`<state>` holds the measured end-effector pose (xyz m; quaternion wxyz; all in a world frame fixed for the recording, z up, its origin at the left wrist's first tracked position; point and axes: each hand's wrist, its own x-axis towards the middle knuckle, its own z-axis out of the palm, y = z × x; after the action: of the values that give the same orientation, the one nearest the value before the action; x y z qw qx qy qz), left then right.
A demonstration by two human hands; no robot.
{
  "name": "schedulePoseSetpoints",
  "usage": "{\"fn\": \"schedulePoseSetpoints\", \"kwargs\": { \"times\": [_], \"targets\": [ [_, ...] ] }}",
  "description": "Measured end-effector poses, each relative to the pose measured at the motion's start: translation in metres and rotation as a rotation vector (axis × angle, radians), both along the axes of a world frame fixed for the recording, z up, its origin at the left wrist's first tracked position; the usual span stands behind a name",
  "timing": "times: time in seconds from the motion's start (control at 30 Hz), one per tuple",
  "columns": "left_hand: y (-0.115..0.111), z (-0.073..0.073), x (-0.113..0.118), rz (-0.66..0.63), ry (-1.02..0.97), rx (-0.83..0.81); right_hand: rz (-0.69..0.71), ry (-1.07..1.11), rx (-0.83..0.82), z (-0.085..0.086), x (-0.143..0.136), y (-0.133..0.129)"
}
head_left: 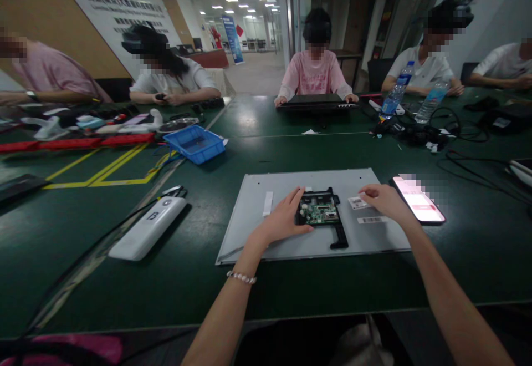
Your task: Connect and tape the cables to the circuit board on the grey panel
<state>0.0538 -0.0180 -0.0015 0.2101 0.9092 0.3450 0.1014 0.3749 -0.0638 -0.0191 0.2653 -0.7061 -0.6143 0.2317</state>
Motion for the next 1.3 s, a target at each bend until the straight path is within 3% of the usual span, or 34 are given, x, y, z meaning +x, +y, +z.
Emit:
{"fn": "schedulePoseSetpoints", "kwargs": {
  "times": [0.17, 0.33, 0.47, 0.6, 0.73, 0.87, 1.03, 1.17, 1.3],
  "targets": [
    [0.0, 0.001, -0.001, 0.011, 0.008, -0.015, 0.025, 0.062, -0.008, -0.006, 0.002, -0.003],
    [-0.001, 0.003, -0.001, -0.003, 0.003, -0.013, -0.016, -0.146, 0.168, -0.001, -0.002, -0.002],
    [-0.001, 0.003, 0.0, -0.009, 0.0, -0.004, 0.173, -0.171, 0.282, 0.017, -0.033, 0.011],
    [0.0, 0.001, 0.001, -0.021, -0.008, 0.017, 0.336, -0.251, 0.262, 0.03, -0.078, 0.031],
    [0.002, -0.002, 0.001, -0.03, -0.01, 0.031, 0.374, -0.297, 0.206, 0.027, -0.11, 0.045],
    [0.002, -0.004, 0.0, -0.035, -0.012, 0.044, 0.352, -0.312, 0.197, 0.019, -0.122, 0.055],
    [0.002, -0.002, 0.0, -0.026, -0.006, 0.037, 0.273, -0.373, 0.236, 0.02, -0.112, 0.059],
    [0.0, 0.0, 0.0, -0.012, 0.002, 0.011, 0.201, -0.483, 0.292, 0.022, -0.082, 0.047],
    [-0.001, 0.001, 0.0, 0.003, 0.008, 0.004, 0.198, -0.532, 0.246, 0.012, -0.052, 0.032]
  ]
}}
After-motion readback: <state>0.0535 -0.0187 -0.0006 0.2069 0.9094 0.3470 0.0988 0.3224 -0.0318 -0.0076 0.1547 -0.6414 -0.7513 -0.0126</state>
